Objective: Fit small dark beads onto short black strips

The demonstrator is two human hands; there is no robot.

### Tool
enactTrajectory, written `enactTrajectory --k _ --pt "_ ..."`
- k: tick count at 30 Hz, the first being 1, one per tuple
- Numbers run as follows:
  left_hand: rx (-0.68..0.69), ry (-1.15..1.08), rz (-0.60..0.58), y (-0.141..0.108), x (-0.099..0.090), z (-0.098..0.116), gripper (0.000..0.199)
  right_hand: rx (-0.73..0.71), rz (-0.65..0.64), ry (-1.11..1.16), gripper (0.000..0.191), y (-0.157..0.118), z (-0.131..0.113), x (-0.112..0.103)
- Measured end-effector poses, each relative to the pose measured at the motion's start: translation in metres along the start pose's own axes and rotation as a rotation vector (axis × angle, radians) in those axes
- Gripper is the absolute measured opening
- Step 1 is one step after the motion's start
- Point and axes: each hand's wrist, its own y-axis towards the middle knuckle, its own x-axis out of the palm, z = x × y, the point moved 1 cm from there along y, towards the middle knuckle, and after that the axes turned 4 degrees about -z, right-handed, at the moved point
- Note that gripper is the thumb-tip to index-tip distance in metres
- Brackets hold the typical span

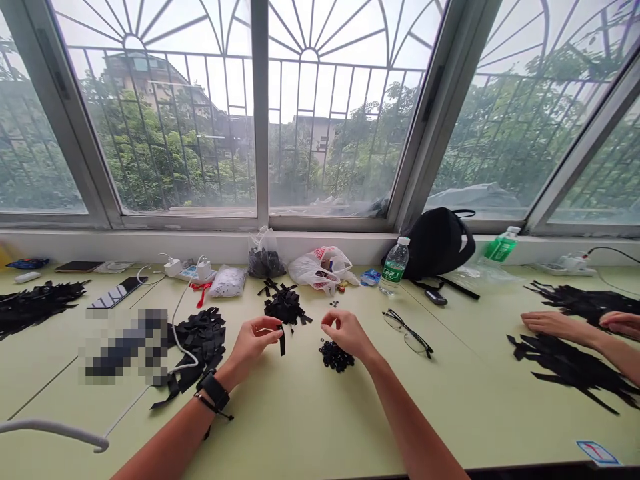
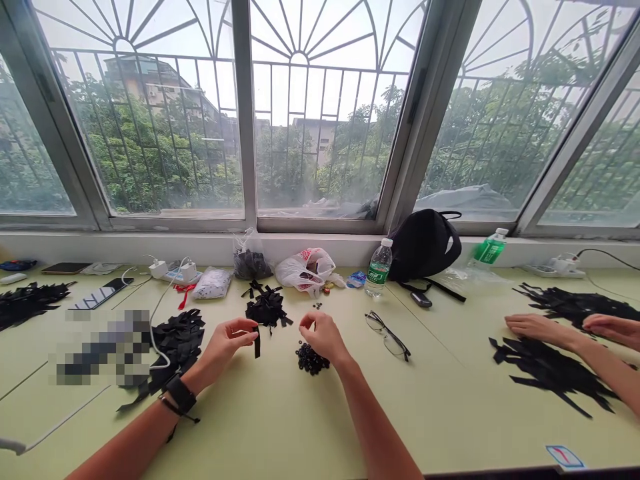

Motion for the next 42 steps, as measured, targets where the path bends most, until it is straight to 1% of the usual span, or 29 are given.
enactTrajectory --k 3,8,14,18,24,28,31,34,38,42 --pt "0.002 -0.008 -0.018 0.000 -0.001 -0.001 0.036 0.001 -0.071 -0.034 0.015 -0.002 0.005 -0.002" --pt "-0.012 0.000 -0.040 0.001 -0.002 -0.003 0.033 0.002 -0.171 -0.005 0.013 -0.006 0.006 -0.009" --pt "-0.032 -0.004 -0.075 0.001 0.000 -0.007 0.033 0.091 -0.118 -0.096 0.016 -0.003 0.019 -0.024" --pt "-0.036 0.018 -0.078 0.000 0.002 -0.005 0.034 0.119 -0.102 -0.135 0.015 -0.002 0.030 -0.027" --pt "-0.056 0.008 -0.089 -0.001 0.001 -0.006 0.036 0.078 -0.158 -0.146 0.013 -0.004 0.027 -0.022" --pt "-0.081 -0.062 -0.111 0.001 0.002 -0.009 0.038 0.059 -0.181 -0.154 0.011 -0.005 0.026 -0.018" --pt "-0.118 -0.148 -0.121 0.001 0.003 -0.009 0.039 0.038 -0.164 -0.177 0.012 -0.004 0.026 -0.014" --pt "-0.146 -0.169 -0.100 0.001 0.002 -0.009 0.040 0.006 -0.129 -0.213 0.012 -0.004 0.025 -0.009" --pt "-0.112 -0.130 -0.106 0.000 0.000 -0.010 0.042 -0.055 -0.103 -0.241 0.010 -0.004 0.019 -0.001" --pt "-0.096 -0.057 -0.100 0.001 0.000 -0.011 0.041 -0.146 -0.097 -0.210 0.011 -0.007 0.004 0.010"
